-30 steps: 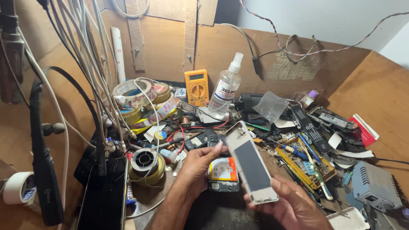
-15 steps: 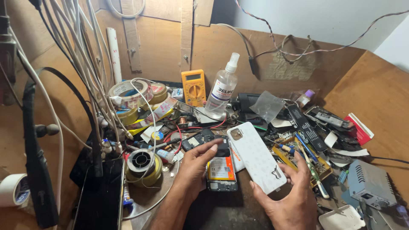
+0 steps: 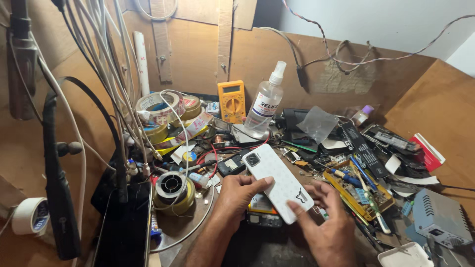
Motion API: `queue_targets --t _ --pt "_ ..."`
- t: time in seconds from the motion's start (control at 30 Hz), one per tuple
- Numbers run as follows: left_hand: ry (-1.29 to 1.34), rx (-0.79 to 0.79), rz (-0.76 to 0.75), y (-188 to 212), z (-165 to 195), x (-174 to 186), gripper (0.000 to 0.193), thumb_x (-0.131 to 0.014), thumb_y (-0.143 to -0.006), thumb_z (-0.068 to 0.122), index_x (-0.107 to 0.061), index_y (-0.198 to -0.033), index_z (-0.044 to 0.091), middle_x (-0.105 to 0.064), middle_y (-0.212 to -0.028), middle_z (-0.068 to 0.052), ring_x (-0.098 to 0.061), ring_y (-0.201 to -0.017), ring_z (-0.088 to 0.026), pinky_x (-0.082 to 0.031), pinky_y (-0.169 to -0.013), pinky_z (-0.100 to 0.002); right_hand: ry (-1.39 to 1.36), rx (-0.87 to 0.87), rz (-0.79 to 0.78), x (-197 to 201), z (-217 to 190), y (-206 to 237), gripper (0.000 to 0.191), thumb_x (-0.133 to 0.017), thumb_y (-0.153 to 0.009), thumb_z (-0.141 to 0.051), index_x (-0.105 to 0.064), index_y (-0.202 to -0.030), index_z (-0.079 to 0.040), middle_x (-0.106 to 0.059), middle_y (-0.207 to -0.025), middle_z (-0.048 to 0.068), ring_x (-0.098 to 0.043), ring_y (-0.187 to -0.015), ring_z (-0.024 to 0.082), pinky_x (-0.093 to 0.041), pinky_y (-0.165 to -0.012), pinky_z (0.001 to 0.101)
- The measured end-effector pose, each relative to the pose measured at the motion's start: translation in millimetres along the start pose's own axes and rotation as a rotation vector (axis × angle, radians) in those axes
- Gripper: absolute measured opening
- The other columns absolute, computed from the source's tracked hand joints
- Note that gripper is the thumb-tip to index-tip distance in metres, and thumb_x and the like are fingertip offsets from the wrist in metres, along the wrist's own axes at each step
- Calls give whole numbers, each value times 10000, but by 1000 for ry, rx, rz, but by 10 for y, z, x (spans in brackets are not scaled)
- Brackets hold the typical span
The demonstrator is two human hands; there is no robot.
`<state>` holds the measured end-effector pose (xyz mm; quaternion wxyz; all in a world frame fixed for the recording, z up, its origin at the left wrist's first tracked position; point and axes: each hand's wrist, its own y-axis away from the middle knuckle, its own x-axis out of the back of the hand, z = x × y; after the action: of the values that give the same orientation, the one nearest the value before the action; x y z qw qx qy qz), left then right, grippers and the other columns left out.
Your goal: The person reassembles a disassembled smartphone by aligning and snapping the back cover onto the chassis. They then power on the device, enter a passcode, and test the touchscreen and keypad. The person retrieves a small plastic bag from a shelf and returns to the workbench.
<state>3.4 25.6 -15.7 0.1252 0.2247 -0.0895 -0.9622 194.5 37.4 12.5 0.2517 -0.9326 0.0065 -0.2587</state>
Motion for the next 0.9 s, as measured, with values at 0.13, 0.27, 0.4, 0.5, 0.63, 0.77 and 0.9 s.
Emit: queue_targets --t 0.13,0.27,0.4,0.5,0.63,0.77,0.9 --pt "13 -15 3 -49 -50 7 345 -819 -799 200 -772 -928 -117 -787 -819 -193 -751 -644 -205 -609 -584 -321 96 -149 -9 16 76 -12 256 -856 -762 -189 -748 -957 -62 -704 -918 49 -699 -773 177 -592 -686 341" --pt "-47 -20 46 -87 -85 14 328 -831 -798 198 -779 -899 -110 -779 -798 -184 -726 -626 -199 -574 -557 -324 196 -40 33 -43 125 -29 192 -852 -754 -207 -760 -818 -51 -639 -818 52 -637 -750 201 -542 -671 364" --pt "-28 -31 42 -100 -105 39 320 -842 -788 196 -784 -892 -101 -787 -796 -174 -731 -629 -194 -576 -568 -312 326 134 81 -93 177 -31 192 -809 -792 -246 -749 -808 -64 -648 -808 61 -615 -836 243 -488 -770 408" --pt "-33 -16 44 -113 -122 40 318 -841 -783 197 -780 -888 -97 -783 -788 -173 -728 -620 -198 -570 -555 -319 440 68 -12 -108 236 -46 203 -778 -834 -263 -735 -814 -66 -641 -796 73 -592 -857 275 -470 -801 424" --pt "-51 -34 58 -125 -135 25 326 -838 -781 202 -780 -883 -102 -783 -779 -175 -731 -611 -197 -577 -553 -316 398 126 -5 -121 340 -86 198 -734 -871 -253 -711 -834 -60 -657 -818 69 -602 -860 274 -461 -826 436" --pt "-92 -33 80 -116 -129 23 339 -849 -786 208 -769 -872 -109 -773 -769 -173 -710 -598 -192 -546 -526 -316 375 97 45 -134 483 -149 220 -721 -911 -245 -699 -850 -34 -650 -835 98 -611 -833 273 -492 -764 423" --pt "-30 3 77 -108 -129 31 301 -823 -783 191 -766 -878 -89 -771 -769 -166 -724 -596 -202 -562 -512 -330 231 3 46 -31 676 -304 228 -706 -951 -232 -690 -918 -7 -690 -833 111 -660 -694 231 -536 -629 375"
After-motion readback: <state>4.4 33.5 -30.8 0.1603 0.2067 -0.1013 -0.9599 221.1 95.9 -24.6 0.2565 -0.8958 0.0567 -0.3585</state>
